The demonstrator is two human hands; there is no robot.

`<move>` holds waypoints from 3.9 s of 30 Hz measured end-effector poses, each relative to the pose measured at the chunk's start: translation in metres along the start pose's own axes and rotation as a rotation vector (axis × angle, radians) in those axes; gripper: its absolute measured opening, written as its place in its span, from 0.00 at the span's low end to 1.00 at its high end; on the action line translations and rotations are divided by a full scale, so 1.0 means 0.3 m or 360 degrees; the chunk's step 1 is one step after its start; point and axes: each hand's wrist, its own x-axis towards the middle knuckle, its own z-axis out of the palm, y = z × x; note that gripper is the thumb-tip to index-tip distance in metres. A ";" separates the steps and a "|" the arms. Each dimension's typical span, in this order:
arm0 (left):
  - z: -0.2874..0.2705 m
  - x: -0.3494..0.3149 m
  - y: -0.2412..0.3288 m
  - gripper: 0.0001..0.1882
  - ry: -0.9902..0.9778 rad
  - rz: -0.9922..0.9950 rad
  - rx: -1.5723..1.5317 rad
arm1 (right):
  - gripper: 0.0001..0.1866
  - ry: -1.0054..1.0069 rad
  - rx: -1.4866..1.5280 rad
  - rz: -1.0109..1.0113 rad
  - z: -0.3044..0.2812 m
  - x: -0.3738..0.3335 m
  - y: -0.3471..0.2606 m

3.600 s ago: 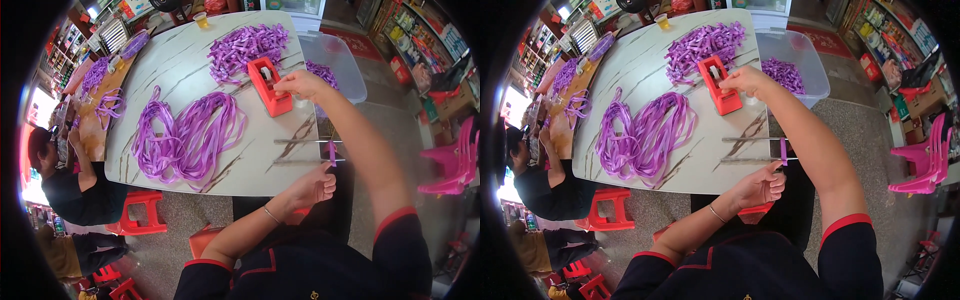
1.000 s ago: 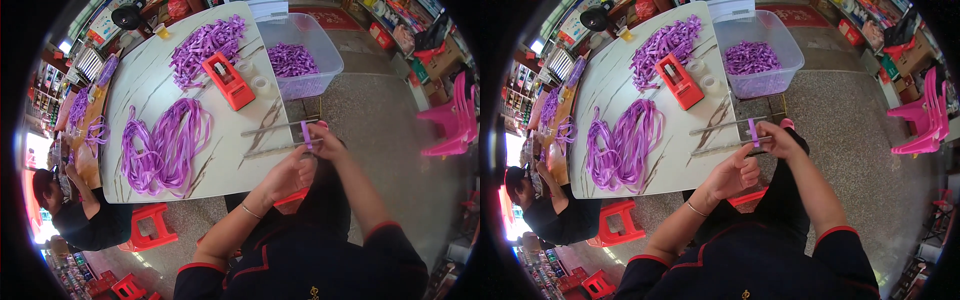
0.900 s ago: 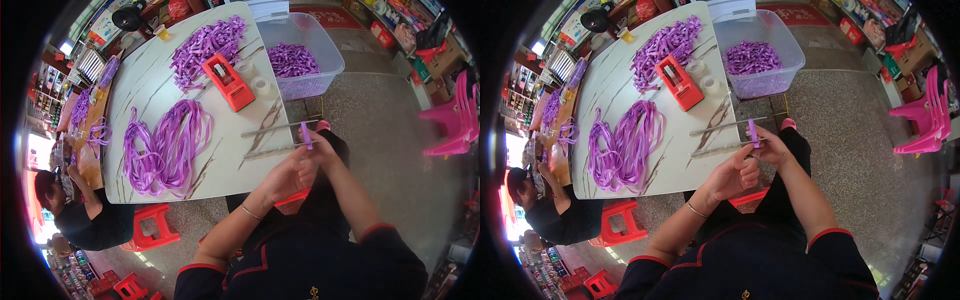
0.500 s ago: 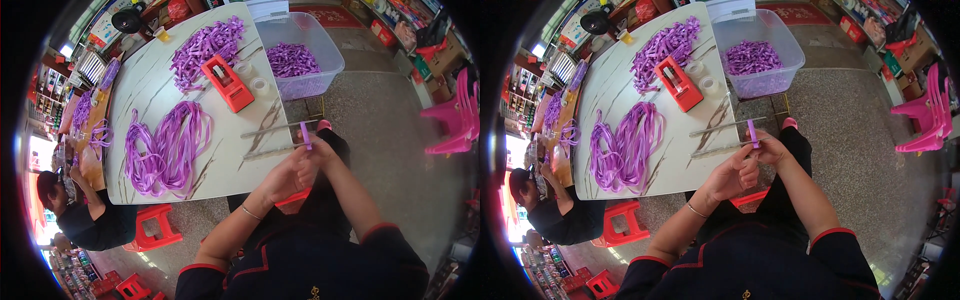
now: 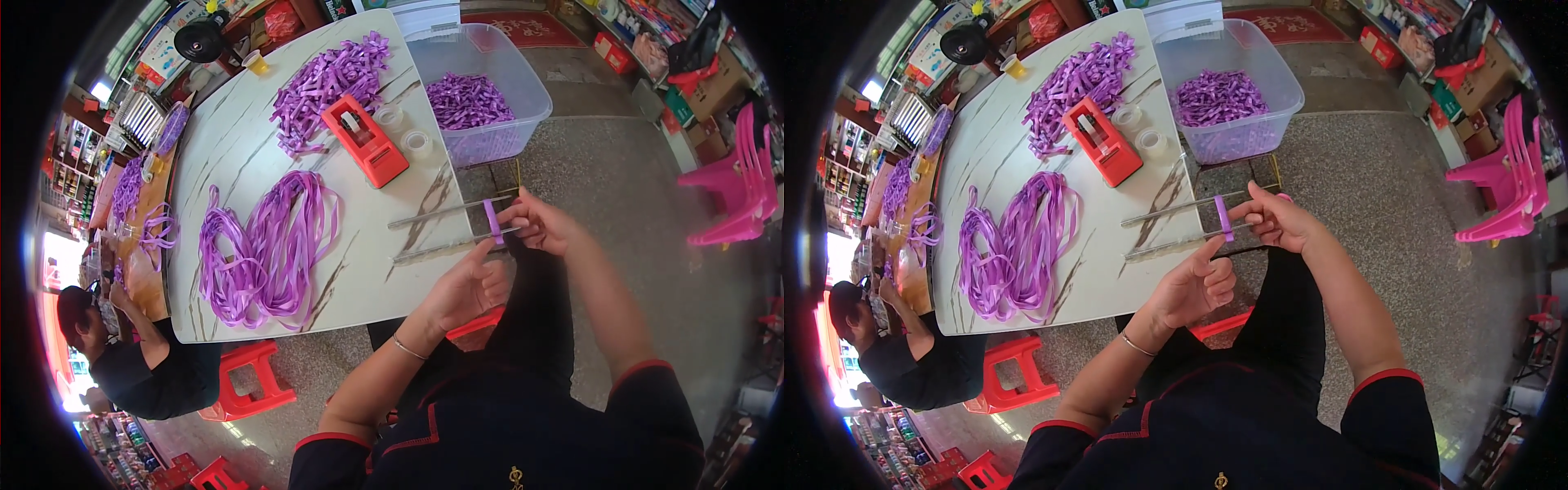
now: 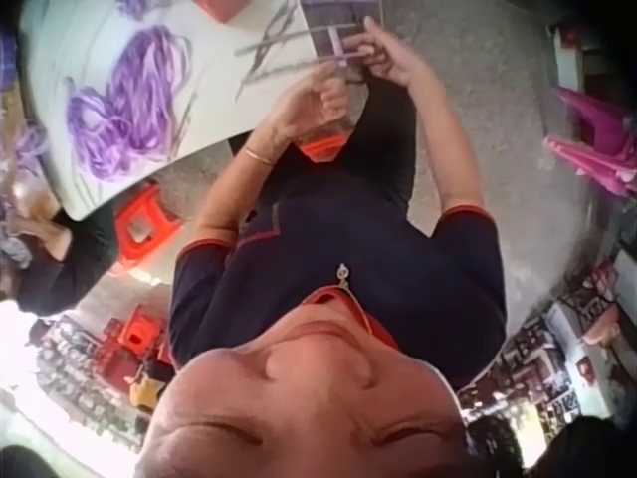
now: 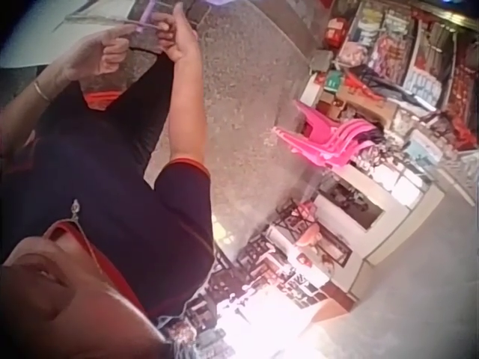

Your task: Wrapping and tying purple ribbons into small bundles using a workbench jig.

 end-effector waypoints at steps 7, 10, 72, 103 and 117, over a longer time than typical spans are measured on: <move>-0.010 0.005 -0.002 0.22 0.0021 -0.0016 -0.0043 | 0.12 0.0120 -0.0137 -0.0163 -0.057 0.096 0.102; -0.002 -0.001 0.000 0.23 0.0012 0.0000 -0.0048 | 0.10 -0.0023 0.0061 -0.0140 -0.032 0.125 0.133; 0.019 0.006 -0.041 0.27 0.0323 -0.0013 0.0458 | 0.12 -0.0140 -0.0025 -0.0164 0.065 0.087 0.040; 0.032 -0.187 0.155 0.06 0.0153 0.0702 0.1677 | 0.08 -0.0262 -0.1507 -0.0603 0.380 -0.178 0.066; 0.161 -0.339 0.916 0.12 0.1564 0.1206 0.3526 | 0.15 -0.0076 -0.1552 -0.0663 0.340 -0.101 0.150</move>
